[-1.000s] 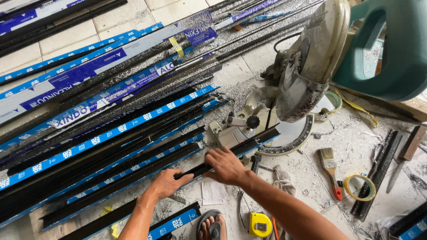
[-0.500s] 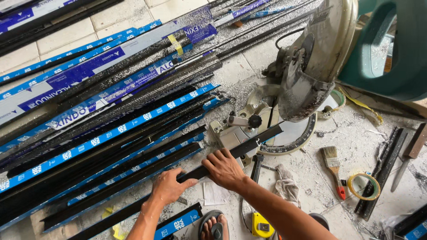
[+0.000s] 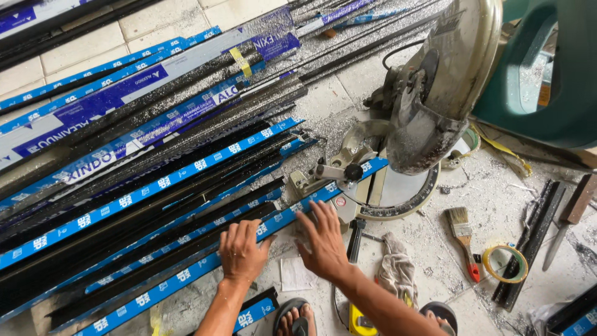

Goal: The person uses a miter saw to cut several long metal profiles. They measure the profiles with a tape measure, mark them with a pencil, and then cut them to size, placing the cut pieces aside.

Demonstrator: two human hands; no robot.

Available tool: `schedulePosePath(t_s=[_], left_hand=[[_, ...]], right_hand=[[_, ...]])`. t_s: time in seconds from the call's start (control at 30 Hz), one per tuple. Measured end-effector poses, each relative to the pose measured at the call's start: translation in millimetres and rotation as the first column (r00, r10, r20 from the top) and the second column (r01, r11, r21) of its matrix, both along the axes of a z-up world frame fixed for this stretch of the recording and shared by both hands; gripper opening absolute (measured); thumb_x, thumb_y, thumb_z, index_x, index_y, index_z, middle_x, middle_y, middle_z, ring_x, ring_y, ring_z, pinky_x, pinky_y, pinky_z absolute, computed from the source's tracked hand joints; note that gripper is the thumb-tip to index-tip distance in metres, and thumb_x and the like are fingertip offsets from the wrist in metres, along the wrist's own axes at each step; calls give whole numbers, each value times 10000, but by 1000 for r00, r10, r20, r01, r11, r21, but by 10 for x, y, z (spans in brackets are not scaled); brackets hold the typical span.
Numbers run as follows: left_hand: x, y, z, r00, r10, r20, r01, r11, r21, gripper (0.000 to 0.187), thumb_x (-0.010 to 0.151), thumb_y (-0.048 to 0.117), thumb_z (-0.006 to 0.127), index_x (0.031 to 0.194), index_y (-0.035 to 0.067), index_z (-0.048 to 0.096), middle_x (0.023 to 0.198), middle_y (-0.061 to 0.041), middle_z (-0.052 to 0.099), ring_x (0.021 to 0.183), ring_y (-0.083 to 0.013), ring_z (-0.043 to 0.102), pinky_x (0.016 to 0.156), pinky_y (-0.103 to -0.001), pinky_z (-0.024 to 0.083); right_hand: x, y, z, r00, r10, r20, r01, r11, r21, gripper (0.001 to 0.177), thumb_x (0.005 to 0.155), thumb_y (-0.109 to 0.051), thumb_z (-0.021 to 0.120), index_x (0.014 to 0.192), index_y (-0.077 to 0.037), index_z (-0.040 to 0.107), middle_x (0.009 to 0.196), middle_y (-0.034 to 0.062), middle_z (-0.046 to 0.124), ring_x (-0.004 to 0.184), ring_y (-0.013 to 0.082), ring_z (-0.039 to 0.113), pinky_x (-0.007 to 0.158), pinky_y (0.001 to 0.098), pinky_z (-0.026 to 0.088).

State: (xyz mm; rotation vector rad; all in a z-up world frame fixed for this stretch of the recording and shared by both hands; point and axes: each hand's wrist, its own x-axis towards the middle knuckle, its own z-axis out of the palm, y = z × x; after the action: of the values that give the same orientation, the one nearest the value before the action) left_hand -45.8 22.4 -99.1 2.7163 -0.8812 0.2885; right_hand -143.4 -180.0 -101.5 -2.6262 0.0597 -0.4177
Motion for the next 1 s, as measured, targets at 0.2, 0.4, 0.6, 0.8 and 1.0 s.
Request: schedulePosePath(t_s=[0.2,0.4,0.6,0.8,1.0], left_hand=[[233,-797,264,873,-147,-465,136,989,-57,1063,837,354,850,1607,69,176,1587,-191,443,1225,-343,658,990,-574,534],[345,-1160,74,815,-159,-557,168,985,-36,583,925,378,723,1366,121,441,1127,-116,624,872,-293,682,763,-468,583],[249,-1196,-60,849,-184,-496,174,982,-67,531,936,401,710,1282,78,470,1102,-142,592,780,-325,668,701,-490,565],[223,-1199,-19,861,-182,-475,162,983,-85,522,913,368,791,1226,117,458,1054,-96,582,722,-284,671,648,-457,608],[301,-1103,119,850,-118,-513,157,987,34,666,908,682,633,1367,224,481,910,-114,652,715,-358,693,598,-523,564]], right_hand=[[-75,5,394,902,-314,-296,432,652,623,721,904,-279,699,1518,-76,381,1664,206,264,1516,381,312,1204,559,339],[27,-244,408,902,-228,-367,426,317,848,678,888,-220,714,1494,-53,460,1561,168,501,1441,306,496,1215,426,405],[-9,-273,410,925,-224,-306,349,189,918,747,858,-338,708,1488,-19,464,1573,199,491,1464,331,484,1209,453,402],[-21,-291,479,912,-225,-342,381,163,910,780,842,-374,701,1502,-39,456,1584,184,494,1468,309,494,1195,466,419],[-18,-264,459,923,-243,-297,340,160,927,788,817,-425,715,1468,-39,496,1564,179,525,1442,293,533,1196,457,430]])
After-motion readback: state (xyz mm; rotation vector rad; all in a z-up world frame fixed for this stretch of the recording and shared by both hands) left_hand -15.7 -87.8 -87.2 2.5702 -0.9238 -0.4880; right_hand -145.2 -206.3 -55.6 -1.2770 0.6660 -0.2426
